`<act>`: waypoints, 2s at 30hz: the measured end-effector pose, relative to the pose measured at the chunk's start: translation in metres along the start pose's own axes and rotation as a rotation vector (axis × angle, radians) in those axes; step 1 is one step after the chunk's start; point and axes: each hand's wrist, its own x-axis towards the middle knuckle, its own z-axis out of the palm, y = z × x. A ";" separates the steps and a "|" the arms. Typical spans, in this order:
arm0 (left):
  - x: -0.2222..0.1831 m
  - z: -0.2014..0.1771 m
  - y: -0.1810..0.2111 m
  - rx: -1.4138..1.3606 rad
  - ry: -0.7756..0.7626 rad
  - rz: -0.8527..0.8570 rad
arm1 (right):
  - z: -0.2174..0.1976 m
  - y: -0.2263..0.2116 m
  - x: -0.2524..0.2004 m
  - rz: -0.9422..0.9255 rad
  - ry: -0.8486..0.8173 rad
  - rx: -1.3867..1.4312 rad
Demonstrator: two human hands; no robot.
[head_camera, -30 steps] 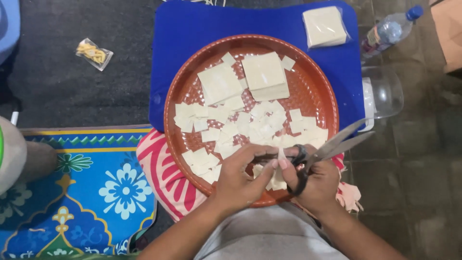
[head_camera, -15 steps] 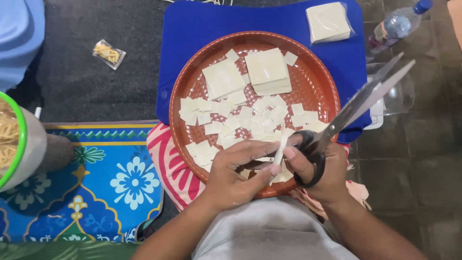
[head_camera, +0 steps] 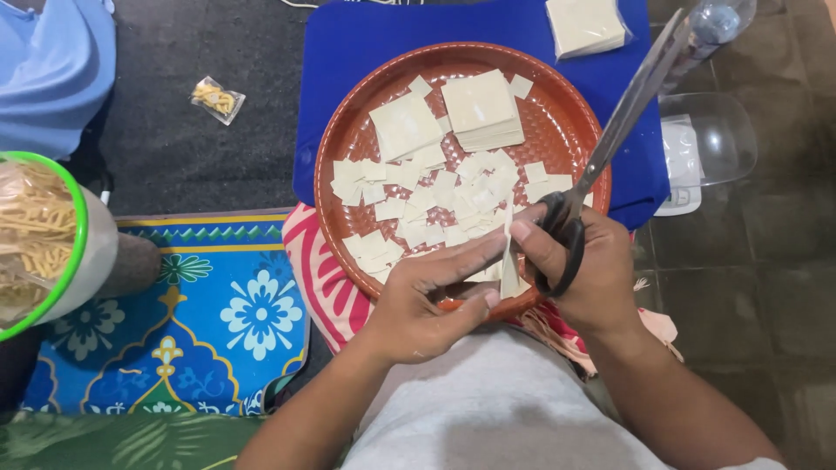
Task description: The person is using scissors to cut square-shaped dough wrappers into smaller pieces on a tray.
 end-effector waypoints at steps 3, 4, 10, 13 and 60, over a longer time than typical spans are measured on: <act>0.000 0.006 0.008 -0.029 -0.010 -0.007 | -0.001 0.002 -0.003 0.021 0.023 0.039; 0.000 0.005 0.006 -0.030 -0.012 -0.008 | -0.001 0.002 -0.003 0.021 0.026 0.038; 0.004 0.002 -0.002 0.067 -0.025 0.070 | 0.000 0.008 0.000 0.025 0.020 0.038; 0.007 -0.002 -0.009 0.157 -0.035 0.139 | 0.003 0.011 0.004 0.031 0.025 0.043; 0.013 -0.025 -0.012 0.411 0.235 0.329 | 0.007 0.019 0.007 -0.184 -0.184 -0.224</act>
